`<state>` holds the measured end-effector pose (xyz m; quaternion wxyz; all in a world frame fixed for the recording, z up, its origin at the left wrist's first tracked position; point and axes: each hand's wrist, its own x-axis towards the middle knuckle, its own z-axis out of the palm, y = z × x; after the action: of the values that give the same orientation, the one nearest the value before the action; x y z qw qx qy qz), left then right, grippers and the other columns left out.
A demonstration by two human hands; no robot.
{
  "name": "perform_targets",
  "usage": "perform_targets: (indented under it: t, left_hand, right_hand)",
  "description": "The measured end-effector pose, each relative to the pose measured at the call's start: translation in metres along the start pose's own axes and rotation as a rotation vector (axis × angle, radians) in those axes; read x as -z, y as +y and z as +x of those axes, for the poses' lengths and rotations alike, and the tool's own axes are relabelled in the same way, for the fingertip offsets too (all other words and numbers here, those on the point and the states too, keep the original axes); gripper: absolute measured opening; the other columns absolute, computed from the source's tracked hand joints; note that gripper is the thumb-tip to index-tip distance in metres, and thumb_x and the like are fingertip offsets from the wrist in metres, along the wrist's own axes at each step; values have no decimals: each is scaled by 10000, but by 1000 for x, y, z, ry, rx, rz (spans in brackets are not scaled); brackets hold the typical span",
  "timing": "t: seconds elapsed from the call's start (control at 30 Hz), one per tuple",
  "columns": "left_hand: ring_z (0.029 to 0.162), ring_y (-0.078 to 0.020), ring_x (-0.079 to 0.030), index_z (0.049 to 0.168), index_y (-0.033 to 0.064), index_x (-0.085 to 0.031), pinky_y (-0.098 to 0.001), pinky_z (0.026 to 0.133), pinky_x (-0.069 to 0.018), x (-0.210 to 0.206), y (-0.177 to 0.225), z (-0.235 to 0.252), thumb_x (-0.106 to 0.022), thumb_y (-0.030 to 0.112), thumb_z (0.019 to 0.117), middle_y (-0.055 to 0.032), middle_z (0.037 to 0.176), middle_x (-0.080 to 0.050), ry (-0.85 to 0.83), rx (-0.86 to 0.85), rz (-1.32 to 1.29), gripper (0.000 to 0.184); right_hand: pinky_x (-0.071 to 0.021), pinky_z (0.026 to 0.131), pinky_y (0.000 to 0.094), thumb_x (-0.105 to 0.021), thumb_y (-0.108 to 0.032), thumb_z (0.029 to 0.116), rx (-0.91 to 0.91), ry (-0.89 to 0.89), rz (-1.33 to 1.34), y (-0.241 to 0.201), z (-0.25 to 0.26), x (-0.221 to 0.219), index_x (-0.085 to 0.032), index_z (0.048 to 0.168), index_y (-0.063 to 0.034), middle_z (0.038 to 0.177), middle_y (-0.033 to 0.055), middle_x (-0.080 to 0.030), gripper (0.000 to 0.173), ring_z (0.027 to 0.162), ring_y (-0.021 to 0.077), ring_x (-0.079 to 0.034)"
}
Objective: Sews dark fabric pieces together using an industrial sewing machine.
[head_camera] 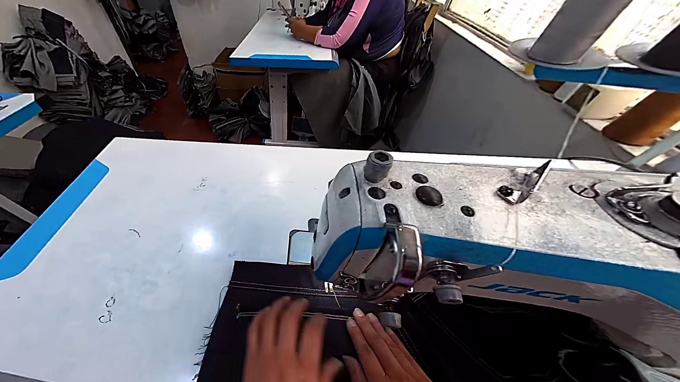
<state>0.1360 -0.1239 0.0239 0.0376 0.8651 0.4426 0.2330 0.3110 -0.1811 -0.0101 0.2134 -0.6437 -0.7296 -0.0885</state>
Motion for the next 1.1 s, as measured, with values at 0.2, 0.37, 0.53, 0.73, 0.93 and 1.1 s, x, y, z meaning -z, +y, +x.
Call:
perform_targets:
  t: [0.2, 0.37, 0.53, 0.73, 0.93, 1.1]
  left_hand:
    - [1483, -554, -267, 1560, 231, -455, -905, 982, -158, -29, 21, -24, -398, 864, 838, -116, 1642, -367, -247, -92, 76, 962]
    - [1489, -540, -267, 1560, 310, -448, -912, 963, -157, -28, 13, -22, -394, 889, 815, -59, 1638, -387, -257, -122, 87, 945]
    - [1498, -539, -243, 1572, 319, -424, -912, 969, -135, -23, 9, -18, -412, 899, 797, -64, 1651, -362, -301, -144, 60, 969]
    - [1487, -552, -258, 1555, 325, -451, -909, 972, -141, -23, 6, -15, -428, 903, 783, -81, 1637, -385, -292, -156, 39, 965]
    - [1484, -550, -268, 1552, 317, -457, -910, 965, -152, -24, 3, -16, -413, 916, 770, -85, 1628, -400, -278, -184, 50, 985]
    - [1476, -552, -285, 1529, 303, -493, -906, 971, -149, -23, 8, -16, -413, 917, 769, -109, 1617, -413, -283, -152, 50, 980]
  right_hand:
    - [-588, 772, 407, -457, -127, 966, 67, 25, 198, 39, 26, 3, -779, 1050, -152, 1078, 44, -771, 333, 961, 238, -740]
    - [-597, 752, 321, -540, -318, 971, 24, 112, 190, 48, 35, -11, -783, 977, -183, 982, 4, -766, 278, 930, 183, -732]
    - [-570, 721, 260, -582, -346, 979, 8, 170, 183, 48, 31, -13, -808, 951, -205, 923, 8, -750, 268, 875, 162, -711]
    - [-551, 714, 237, -580, -341, 1000, 25, 199, 148, 48, 28, -14, -791, 946, -183, 931, 11, -750, 269, 868, 156, -699]
    - [-548, 774, 224, -566, -266, 1011, 72, 185, 135, 48, 25, -11, -795, 997, -190, 965, 16, -753, 242, 924, 153, -700]
    - [-428, 1141, 499, -407, -529, 1064, -3, 0, 136, 34, 16, -4, -705, 1273, -63, 1300, 119, -706, 592, 1272, 274, -641]
